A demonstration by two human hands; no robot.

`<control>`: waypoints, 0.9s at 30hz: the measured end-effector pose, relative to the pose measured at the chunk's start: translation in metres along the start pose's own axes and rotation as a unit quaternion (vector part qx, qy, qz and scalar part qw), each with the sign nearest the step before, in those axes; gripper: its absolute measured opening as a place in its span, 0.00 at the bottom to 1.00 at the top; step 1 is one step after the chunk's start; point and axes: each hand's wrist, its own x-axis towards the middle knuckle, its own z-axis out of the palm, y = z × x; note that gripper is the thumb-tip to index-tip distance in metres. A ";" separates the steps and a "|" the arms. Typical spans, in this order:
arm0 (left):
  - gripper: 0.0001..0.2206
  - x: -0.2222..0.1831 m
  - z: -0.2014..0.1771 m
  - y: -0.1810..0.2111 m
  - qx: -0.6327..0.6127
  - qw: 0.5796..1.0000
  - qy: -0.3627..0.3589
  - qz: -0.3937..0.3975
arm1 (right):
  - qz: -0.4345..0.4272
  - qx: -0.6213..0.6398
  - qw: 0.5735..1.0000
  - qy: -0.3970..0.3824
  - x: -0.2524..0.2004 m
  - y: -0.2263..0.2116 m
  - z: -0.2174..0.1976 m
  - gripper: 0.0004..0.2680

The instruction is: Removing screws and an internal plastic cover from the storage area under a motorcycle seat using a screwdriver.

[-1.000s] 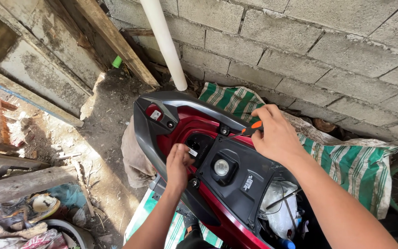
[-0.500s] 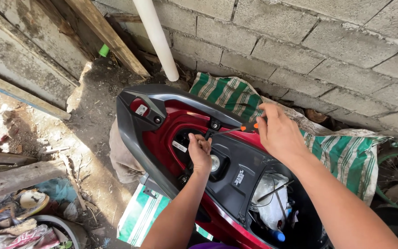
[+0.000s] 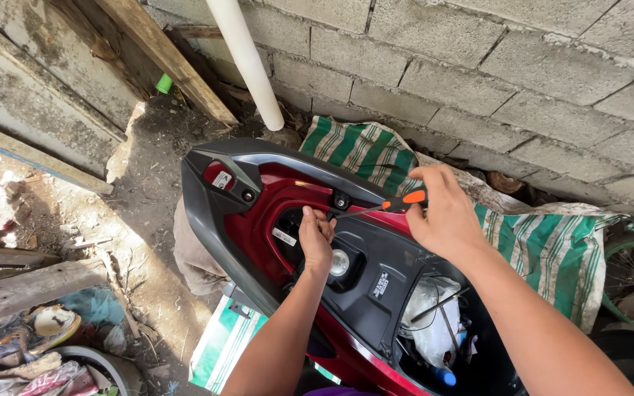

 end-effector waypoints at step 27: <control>0.24 -0.006 0.000 0.003 0.027 0.999 -0.004 0.019 | 0.052 0.027 0.998 0.010 -0.017 0.011 0.006 0.20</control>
